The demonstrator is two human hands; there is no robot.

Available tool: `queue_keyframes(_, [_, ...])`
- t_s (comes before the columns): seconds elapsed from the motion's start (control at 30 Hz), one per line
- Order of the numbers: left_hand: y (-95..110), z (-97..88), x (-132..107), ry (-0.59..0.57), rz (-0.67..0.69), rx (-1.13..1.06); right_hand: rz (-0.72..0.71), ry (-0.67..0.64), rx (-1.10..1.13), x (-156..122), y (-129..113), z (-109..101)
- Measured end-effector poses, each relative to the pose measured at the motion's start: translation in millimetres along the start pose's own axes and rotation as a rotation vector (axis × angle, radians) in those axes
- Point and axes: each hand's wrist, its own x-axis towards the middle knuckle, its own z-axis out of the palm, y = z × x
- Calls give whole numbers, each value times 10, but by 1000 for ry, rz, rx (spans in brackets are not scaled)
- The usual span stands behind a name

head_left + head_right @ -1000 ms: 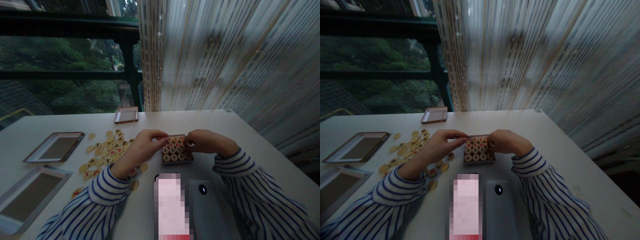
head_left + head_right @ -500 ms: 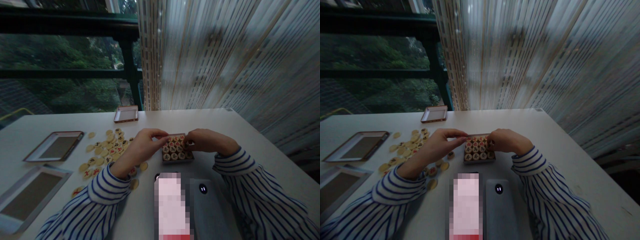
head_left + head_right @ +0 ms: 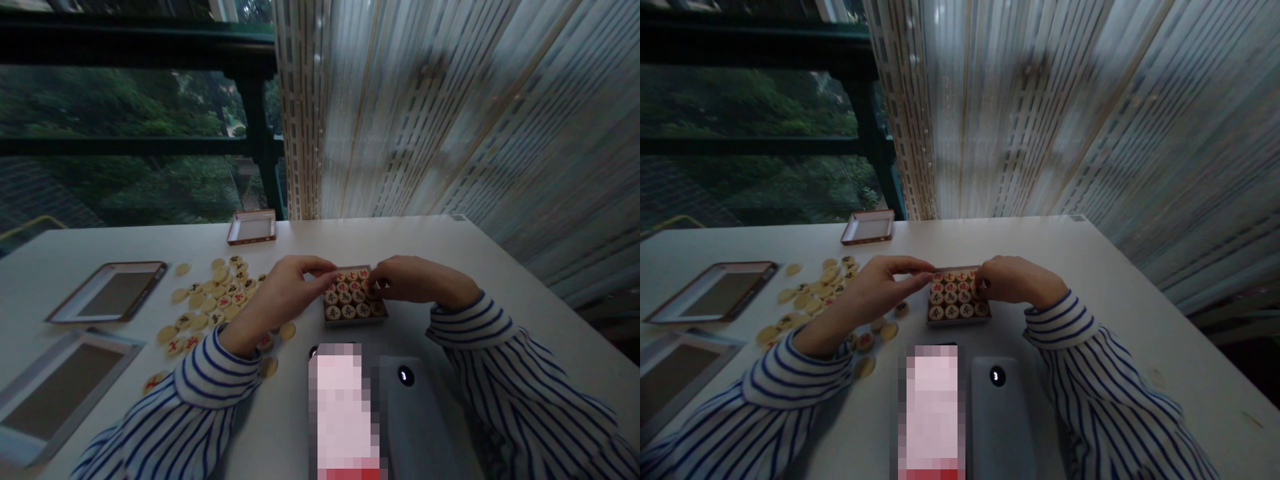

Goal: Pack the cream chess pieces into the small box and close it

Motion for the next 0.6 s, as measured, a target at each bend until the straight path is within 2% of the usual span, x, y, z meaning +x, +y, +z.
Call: queue_keyframes(0.6, [24, -5, -7, -1, 3, 23, -15, 5, -9, -17, -29, -7])
